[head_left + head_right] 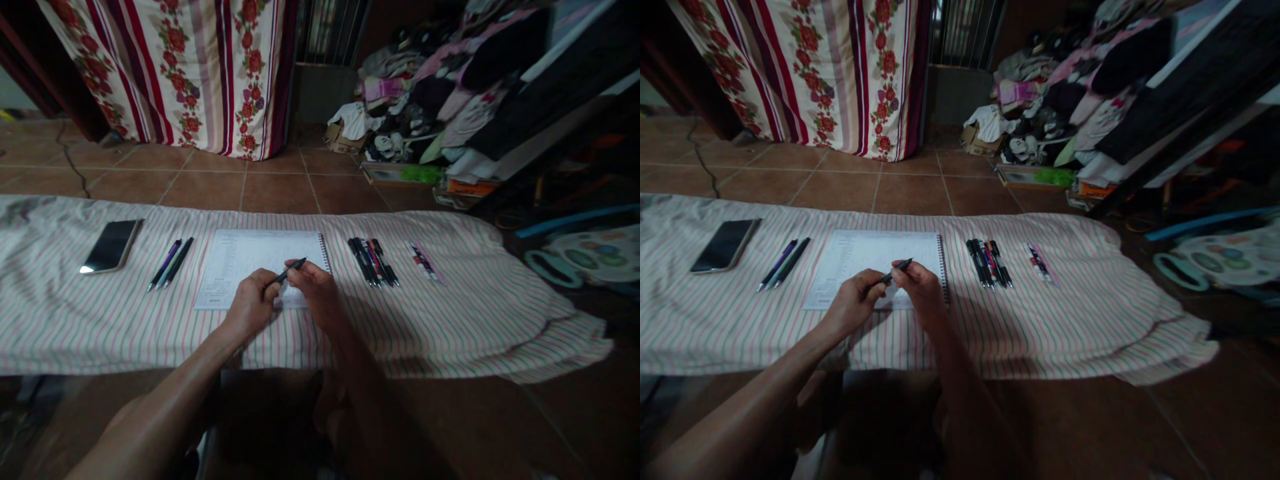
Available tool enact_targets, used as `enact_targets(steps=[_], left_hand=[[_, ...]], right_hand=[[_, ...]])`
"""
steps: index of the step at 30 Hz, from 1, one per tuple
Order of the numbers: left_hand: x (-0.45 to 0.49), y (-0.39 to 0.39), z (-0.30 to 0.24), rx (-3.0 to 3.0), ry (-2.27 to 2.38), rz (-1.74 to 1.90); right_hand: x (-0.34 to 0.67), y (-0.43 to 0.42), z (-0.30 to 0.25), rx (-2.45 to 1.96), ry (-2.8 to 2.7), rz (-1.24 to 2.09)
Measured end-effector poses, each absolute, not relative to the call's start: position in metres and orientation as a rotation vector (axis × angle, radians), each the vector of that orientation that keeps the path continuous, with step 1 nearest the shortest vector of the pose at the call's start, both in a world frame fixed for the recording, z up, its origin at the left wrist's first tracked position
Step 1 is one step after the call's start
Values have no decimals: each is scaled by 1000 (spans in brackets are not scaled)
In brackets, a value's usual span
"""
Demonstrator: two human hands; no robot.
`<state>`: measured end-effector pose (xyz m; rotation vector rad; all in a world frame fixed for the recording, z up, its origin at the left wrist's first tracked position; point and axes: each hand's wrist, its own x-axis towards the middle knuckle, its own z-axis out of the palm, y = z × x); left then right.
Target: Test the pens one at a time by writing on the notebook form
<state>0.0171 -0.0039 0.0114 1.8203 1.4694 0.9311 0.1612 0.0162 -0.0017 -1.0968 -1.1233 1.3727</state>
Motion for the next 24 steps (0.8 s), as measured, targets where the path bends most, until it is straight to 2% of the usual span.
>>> enact_targets(steps=[5, 16, 24], left_hand=[[21, -5, 10, 1842, 1464, 928], [24, -8, 18, 1356, 1287, 877], [25, -7, 19, 1288, 1281, 875]], right_hand=[[161, 16, -2, -1097, -1103, 1336], [170, 16, 4, -1072, -1178, 1389], [167, 16, 5, -1093, -1159, 1391]])
